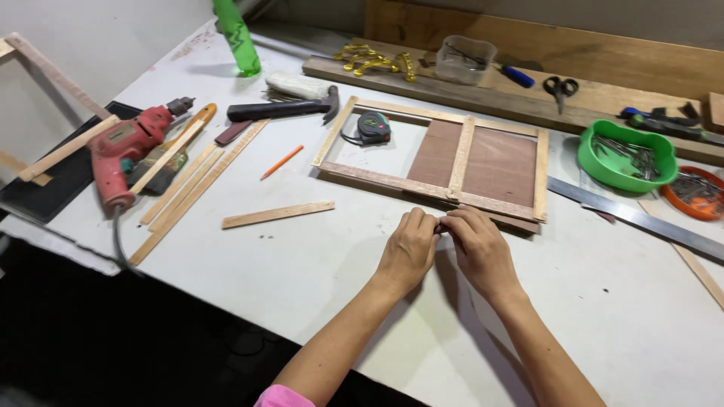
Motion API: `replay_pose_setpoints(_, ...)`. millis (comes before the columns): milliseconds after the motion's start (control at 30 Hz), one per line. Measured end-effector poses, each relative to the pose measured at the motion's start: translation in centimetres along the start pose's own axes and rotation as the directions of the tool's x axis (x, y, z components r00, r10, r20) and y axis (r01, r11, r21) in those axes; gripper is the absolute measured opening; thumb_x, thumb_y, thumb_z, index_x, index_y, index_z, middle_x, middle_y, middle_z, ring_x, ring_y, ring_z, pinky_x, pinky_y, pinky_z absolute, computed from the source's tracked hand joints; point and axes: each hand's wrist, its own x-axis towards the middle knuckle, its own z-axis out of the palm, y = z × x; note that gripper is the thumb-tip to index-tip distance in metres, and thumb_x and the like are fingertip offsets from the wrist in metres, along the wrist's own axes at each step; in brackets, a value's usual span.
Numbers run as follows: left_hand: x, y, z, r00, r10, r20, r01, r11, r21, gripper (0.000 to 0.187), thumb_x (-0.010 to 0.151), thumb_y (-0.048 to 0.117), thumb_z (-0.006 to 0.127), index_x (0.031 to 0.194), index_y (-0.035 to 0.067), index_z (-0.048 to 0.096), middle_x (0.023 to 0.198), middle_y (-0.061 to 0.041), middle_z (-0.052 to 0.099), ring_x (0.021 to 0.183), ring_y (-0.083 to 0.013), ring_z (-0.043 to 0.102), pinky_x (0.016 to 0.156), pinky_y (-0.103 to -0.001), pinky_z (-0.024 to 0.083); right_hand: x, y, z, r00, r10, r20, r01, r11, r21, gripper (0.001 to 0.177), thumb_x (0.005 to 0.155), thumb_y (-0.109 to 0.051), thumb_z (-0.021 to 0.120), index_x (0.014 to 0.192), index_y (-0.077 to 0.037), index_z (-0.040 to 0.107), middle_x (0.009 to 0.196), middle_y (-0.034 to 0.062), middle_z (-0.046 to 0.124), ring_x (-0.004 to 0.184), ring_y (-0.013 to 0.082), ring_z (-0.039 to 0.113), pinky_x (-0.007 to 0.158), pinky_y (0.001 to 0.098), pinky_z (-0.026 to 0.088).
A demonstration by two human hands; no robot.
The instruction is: The person is measuring, marking, and assembling a wooden frame using small strips of wood, a ruler, pencil, and a hammer.
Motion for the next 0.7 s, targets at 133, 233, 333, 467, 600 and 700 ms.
replay_pose_setpoints(133, -1.2, -3.2, -4.6, 0.995, -0.066, -0.072, 0.070, 0.996, 0.051, 0.011, 0.089, -0.003, 0.068, 0.098, -0.003, 0.061, 0.099, -0.016, 0.058, 0.094, -0.0318, 0.063, 0.082, -0.041, 0.057, 3.0, -2.7, 4.5, 0.995, -0.091, 0.039, 0.088, 0.994, 0.060, 0.030, 0.085, 0.001, 0.070, 0.115, -0.004, 0.068, 0.120, 0.0106, 0.068, 0.119, 0.0316, 0.063, 0.099, 0.0428, 0.055)
replay_pose_setpoints(233, -2.3, -5.6, -8.1, 0.980, -0.148, -0.132, 0.162, 0.982, 0.096, 0.008, 0.091, -0.003, 0.064, 0.097, -0.002, 0.060, 0.099, -0.017, 0.059, 0.095, -0.0346, 0.063, 0.082, -0.045, 0.055, 5.6, -6.2, 6.8, 0.989, -0.144, 0.025, 0.139, 0.979, 0.147, 0.035, 0.087, 0.001, 0.070, 0.121, -0.005, 0.065, 0.128, 0.0138, 0.065, 0.125, 0.0352, 0.060, 0.101, 0.0438, 0.053)
replay_pose_setpoints(333, -3.4, -8.6, -10.8, 0.946, -0.210, -0.249, 0.239, 0.967, 0.092, 0.010, 0.088, -0.001, 0.061, 0.097, -0.002, 0.057, 0.101, -0.019, 0.059, 0.097, -0.0390, 0.061, 0.083, -0.051, 0.052, 7.7, -9.1, 9.5, 0.977, -0.208, -0.055, 0.215, 0.961, 0.175, 0.049, 0.085, 0.002, 0.068, 0.133, -0.002, 0.061, 0.137, 0.0202, 0.059, 0.128, 0.0390, 0.056, 0.105, 0.0477, 0.050)
replay_pose_setpoints(467, -4.7, -12.4, -13.4, 0.870, -0.366, -0.332, 0.423, 0.899, 0.117, 0.021, 0.089, 0.003, 0.058, 0.109, -0.002, 0.053, 0.103, -0.019, 0.058, 0.097, -0.0385, 0.060, 0.086, -0.052, 0.050, 9.0, -11.6, 13.5, 0.992, -0.127, -0.006, 0.121, 0.928, 0.354, 0.053, 0.083, 0.004, 0.067, 0.136, -0.001, 0.056, 0.135, 0.0196, 0.058, 0.125, 0.0389, 0.057, 0.103, 0.0473, 0.050)
replay_pose_setpoints(600, -4.7, -12.1, -16.7, 0.845, -0.379, -0.378, 0.469, 0.865, 0.181, 0.036, 0.091, 0.011, 0.065, 0.125, 0.002, 0.060, 0.107, -0.017, 0.061, 0.097, -0.0368, 0.058, 0.086, -0.050, 0.048, 9.9, -12.9, 16.9, 0.985, -0.165, 0.059, 0.137, 0.934, 0.331, 0.040, 0.080, -0.001, 0.073, 0.119, -0.003, 0.065, 0.121, 0.0163, 0.063, 0.110, 0.0372, 0.060, 0.092, 0.0452, 0.051)
replay_pose_setpoints(700, -5.2, -13.8, -16.7, 0.828, -0.472, -0.302, 0.538, 0.820, 0.194, 0.033, 0.098, 0.011, 0.062, 0.130, 0.004, 0.059, 0.106, -0.015, 0.060, 0.099, -0.0310, 0.058, 0.088, -0.044, 0.048, 10.7, -12.8, 19.2, 0.979, -0.148, 0.138, 0.098, 0.943, 0.318, 0.023, 0.083, -0.003, 0.074, 0.106, -0.008, 0.074, 0.109, 0.0091, 0.067, 0.103, 0.0319, 0.062, 0.087, 0.0425, 0.052)
